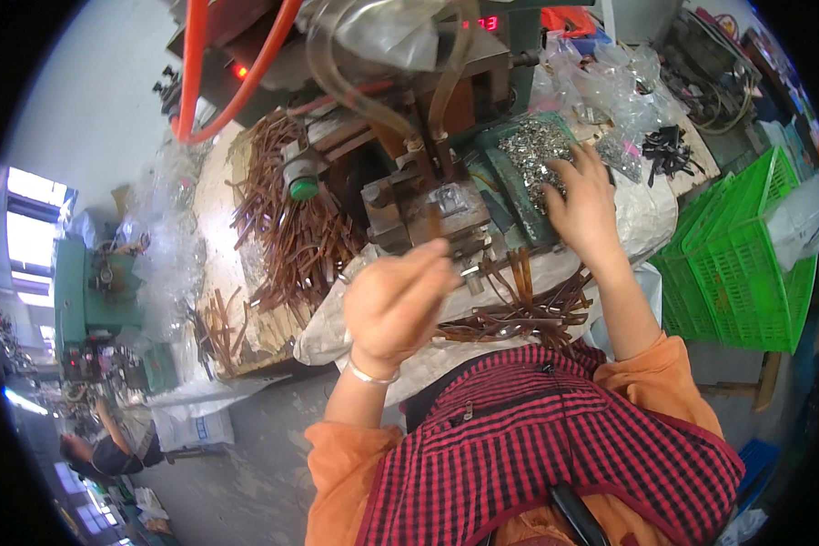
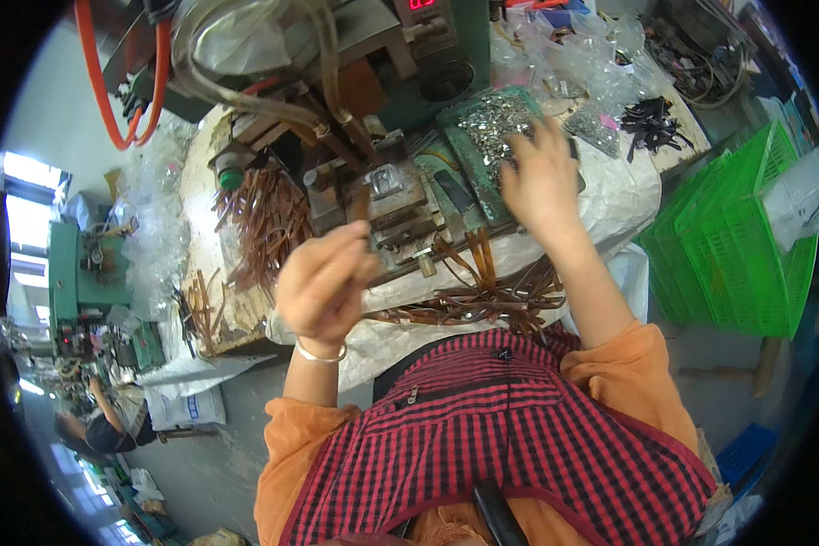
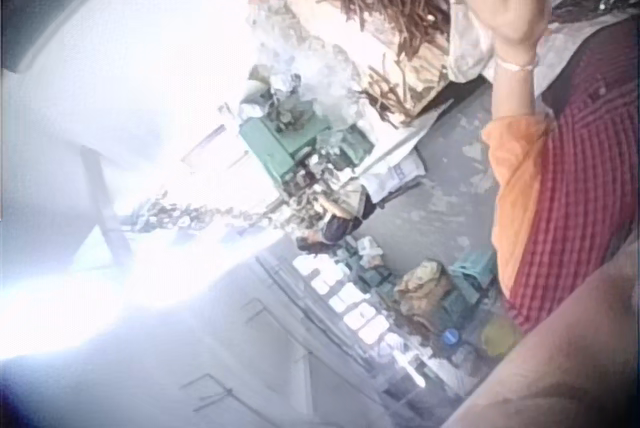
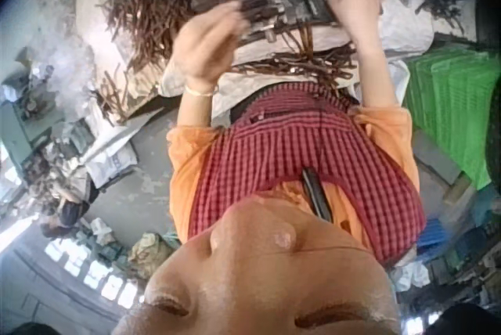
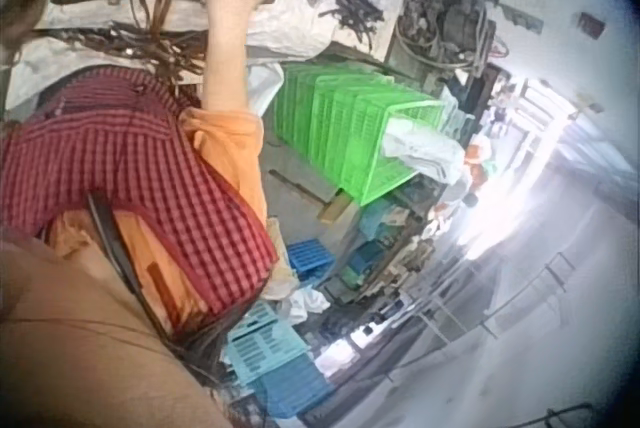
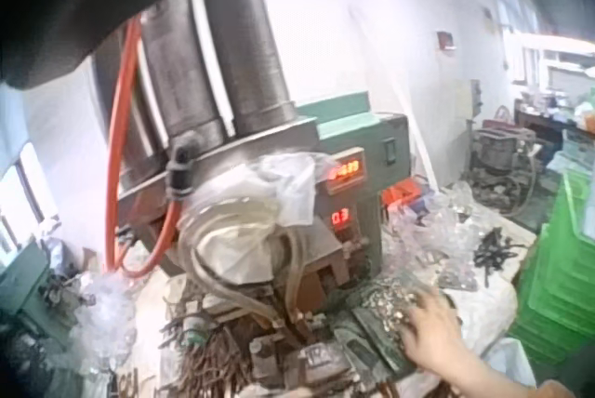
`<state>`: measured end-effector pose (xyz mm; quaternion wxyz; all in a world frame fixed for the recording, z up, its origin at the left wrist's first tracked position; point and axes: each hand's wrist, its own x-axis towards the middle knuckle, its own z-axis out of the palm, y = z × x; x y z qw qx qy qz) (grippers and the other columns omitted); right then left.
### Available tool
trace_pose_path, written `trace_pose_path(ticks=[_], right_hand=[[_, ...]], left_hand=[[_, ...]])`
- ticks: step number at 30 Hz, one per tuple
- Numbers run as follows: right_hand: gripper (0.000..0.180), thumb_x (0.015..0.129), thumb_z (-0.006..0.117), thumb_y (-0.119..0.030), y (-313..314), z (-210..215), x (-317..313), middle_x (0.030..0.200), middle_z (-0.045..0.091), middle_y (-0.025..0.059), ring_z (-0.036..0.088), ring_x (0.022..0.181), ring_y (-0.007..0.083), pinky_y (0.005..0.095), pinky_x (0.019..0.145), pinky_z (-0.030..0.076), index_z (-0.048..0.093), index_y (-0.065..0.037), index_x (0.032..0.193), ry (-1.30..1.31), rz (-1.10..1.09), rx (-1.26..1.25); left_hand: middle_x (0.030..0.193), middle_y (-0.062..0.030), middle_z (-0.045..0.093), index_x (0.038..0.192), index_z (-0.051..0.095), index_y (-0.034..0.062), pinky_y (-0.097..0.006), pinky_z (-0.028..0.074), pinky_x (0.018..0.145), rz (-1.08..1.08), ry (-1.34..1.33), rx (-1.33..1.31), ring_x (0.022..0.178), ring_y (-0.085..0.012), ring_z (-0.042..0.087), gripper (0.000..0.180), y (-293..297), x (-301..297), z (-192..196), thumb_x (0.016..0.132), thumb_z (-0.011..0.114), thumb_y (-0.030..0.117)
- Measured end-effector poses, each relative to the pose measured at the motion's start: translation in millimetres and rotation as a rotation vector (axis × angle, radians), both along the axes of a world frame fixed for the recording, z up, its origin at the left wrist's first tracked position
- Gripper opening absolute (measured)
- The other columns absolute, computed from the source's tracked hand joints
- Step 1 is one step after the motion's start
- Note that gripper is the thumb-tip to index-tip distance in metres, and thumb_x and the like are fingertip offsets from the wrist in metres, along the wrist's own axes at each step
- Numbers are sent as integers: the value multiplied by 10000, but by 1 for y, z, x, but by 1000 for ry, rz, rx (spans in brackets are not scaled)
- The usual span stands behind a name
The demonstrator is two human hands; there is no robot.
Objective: The person repeatedly picks up brown plastic strips and small metal components, inserts them into a press machine, and removes the assembled pieces. The process is continuous and repetitive, with the person handling items one at a time and placing finished units aside.
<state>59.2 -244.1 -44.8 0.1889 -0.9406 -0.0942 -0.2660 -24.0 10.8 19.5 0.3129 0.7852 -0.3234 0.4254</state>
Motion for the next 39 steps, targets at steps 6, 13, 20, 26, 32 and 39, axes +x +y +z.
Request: trace_pose_path(ticks=[6, 13, 20, 26, 32, 39], right_hand=[[175, 787, 744, -144, -18, -20, 30, 1143, 664, 151, 582, 1159, 356, 435, 937, 474, 703, -40, 920, -93, 56, 135], [151, 940, 617, -147, -22, -32, 46, 897, 689, 160, 665, 847, 317, 375, 789, 503, 651, -10, 995, 47, 46, 530], [192, 967, 614, -107, -31, -35, 33, 1000, 709, 97, 643, 941, 144, 272, 864, 485, 660, 35, 1089, 112, 80, 721], [186, 979, 586, -57, -13, -20, 19, 1072, 690, 91, 638, 993, 136, 265, 911, 484, 642, 37, 1130, 159, 253, 846], [151, 990, 562, -46, 13, -18, 21, 1005, 677, 37, 618, 931, 98, 231, 856, 474, 632, 13, 1110, 120, 298, 868], [147, 977, 575, -40, 14, -15, 23, 973, 671, 30, 605, 924, 87, 230, 846, 461, 643, 3, 1100, 166, 303, 873]], left_hand=[[945, -125, 735, 913, 716, 81, -272, 470, 482, -42, -82, 187, 598, -173, 637, 269, -6, 17, -16, 681, 850, 79], [1008, -96, 725, 965, 697, 94, -272, 445, 459, -48, -160, 131, 565, -157, 611, 291, -8, 21, -23, 710, 830, 132], [993, -88, 730, 984, 731, 61, -295, 509, 599, 479, 59, 173, 683, -196, 655, 230, 18, -30, -34, 755, 751, 44], [1046, -60, 685, 942, 743, 87, -383, 499, 830, 748, 273, 244, 942, -283, 594, 242, 129, 44, -17, 763, 621, -22], [1259, -46, 637, 1044, 758, 174, -428, 444, 1002, 460, 714, 640, 1117, -306, 537, 345, 182, 113, -66, 712, 704, 100], [908, -63, 709, 952, 741, 77, -357, 524, 810, 415, 440, 358, 869, -245, 642, 163, 175, 61, 9, 790, 727, 82]])
